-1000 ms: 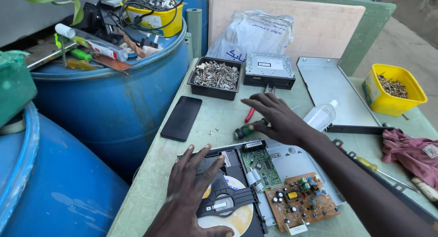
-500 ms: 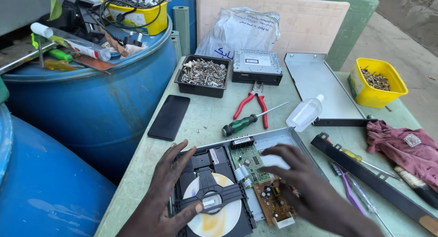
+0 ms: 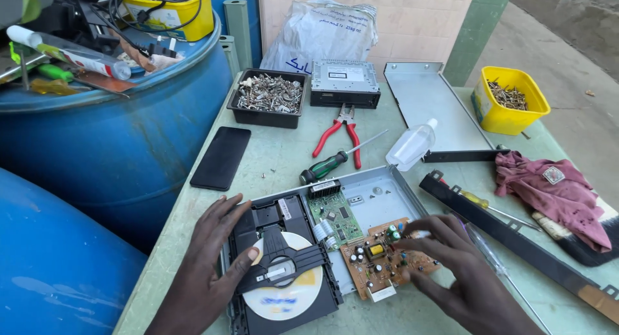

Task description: Disassembling a DVD player by removing screws with a screwdriver and cleaning the internal components with a brush.

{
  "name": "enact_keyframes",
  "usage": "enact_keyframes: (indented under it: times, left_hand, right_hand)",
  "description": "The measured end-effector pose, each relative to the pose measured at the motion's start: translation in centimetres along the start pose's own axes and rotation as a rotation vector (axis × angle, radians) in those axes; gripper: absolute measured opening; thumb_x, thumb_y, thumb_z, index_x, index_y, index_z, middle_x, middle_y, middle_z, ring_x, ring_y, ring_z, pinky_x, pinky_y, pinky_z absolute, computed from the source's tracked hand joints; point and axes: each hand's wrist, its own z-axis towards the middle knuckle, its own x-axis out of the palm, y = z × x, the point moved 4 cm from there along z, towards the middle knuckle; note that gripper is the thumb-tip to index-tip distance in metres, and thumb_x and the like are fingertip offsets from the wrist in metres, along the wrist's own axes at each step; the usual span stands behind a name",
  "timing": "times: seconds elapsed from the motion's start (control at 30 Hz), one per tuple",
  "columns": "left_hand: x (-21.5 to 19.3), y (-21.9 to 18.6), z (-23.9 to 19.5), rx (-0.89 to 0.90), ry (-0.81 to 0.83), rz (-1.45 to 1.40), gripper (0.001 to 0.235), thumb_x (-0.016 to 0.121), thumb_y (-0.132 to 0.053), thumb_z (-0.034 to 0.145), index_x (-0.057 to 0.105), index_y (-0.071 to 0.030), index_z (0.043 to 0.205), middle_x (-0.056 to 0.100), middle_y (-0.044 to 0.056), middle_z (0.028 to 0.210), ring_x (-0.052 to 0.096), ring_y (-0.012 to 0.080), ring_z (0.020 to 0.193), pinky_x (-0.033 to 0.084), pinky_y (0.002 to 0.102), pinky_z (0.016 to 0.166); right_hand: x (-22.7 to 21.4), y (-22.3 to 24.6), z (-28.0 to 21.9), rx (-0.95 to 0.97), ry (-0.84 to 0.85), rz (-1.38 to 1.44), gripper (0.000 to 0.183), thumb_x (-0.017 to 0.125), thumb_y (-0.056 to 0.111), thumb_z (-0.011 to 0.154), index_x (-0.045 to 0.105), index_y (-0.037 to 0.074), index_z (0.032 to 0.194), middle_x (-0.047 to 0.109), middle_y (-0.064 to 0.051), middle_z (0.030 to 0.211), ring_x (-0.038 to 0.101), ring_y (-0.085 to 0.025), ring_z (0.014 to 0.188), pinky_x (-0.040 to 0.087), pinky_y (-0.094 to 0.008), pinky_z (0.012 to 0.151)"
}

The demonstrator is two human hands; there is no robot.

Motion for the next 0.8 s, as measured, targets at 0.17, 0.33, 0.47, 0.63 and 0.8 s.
enact_keyframes:
  times: [0.17, 0.33, 0.47, 0.63, 0.8]
  left_hand:
    - [0.3, 0.4, 0.3, -0.007, -0.166, 0.098, 0.059, 0.056, -0.037, 0.089, 0.047, -0.019, 0.145, 0.042, 0.004, 0.154, 0.032, 0.0224, 0.147, 0.032, 0.045, 0.113]
    - [0.1, 0.7, 0.2, 0.064, -0.293, 0.116, 0.056, 0.056, -0.034, 0.090, 0.051, -0.013, 0.142, 0.049, 0.009, 0.149, 0.038, 0.0255, 0.143, 0.033, 0.045, 0.113]
    - [0.0, 1.1, 0.5, 0.180, -0.331, 0.124, 0.048, 0.054, -0.031, 0.092, 0.058, -0.011, 0.135, 0.054, 0.010, 0.145, 0.043, 0.0269, 0.140, 0.034, 0.045, 0.112]
    - [0.2, 1.5, 0.6, 0.000, -0.322, 0.101, 0.053, 0.048, -0.041, 0.093, 0.056, -0.015, 0.138, 0.052, 0.005, 0.146, 0.043, 0.0236, 0.138, 0.037, 0.046, 0.110]
    - [0.0, 3.0, 1.3, -0.162, -0.282, 0.038, 0.057, 0.047, -0.046, 0.090, 0.052, -0.025, 0.142, 0.046, -0.002, 0.152, 0.041, 0.0212, 0.142, 0.037, 0.045, 0.112]
  right_hand:
    - [1.5, -0.2, -2.8, -0.147, -0.096, -0.154, 0.040, 0.078, 0.041, 0.079, 0.072, 0.016, 0.108, 0.068, -0.003, 0.102, 0.058, -0.021, 0.093, 0.049, -0.037, 0.080]
    - [2.6, 1.1, -2.8, -0.211, -0.084, -0.020, 0.021, 0.066, 0.026, 0.090, 0.068, 0.009, 0.102, 0.062, -0.007, 0.094, 0.059, -0.026, 0.086, 0.051, -0.036, 0.073]
    - [3.3, 0.1, -2.7, -0.232, -0.114, -0.027, 0.023, 0.066, 0.027, 0.090, 0.070, 0.008, 0.102, 0.064, -0.008, 0.092, 0.057, -0.026, 0.081, 0.050, -0.037, 0.069]
    - [5.2, -2.2, -3.5, -0.183, -0.108, -0.082, 0.027, 0.067, 0.036, 0.090, 0.074, 0.013, 0.102, 0.067, -0.005, 0.092, 0.062, -0.023, 0.084, 0.052, -0.037, 0.072]
    - [7.2, -4.6, -4.0, -0.120, -0.146, -0.210, 0.021, 0.068, 0.037, 0.087, 0.076, 0.024, 0.101, 0.066, 0.003, 0.086, 0.062, -0.015, 0.080, 0.051, -0.031, 0.073]
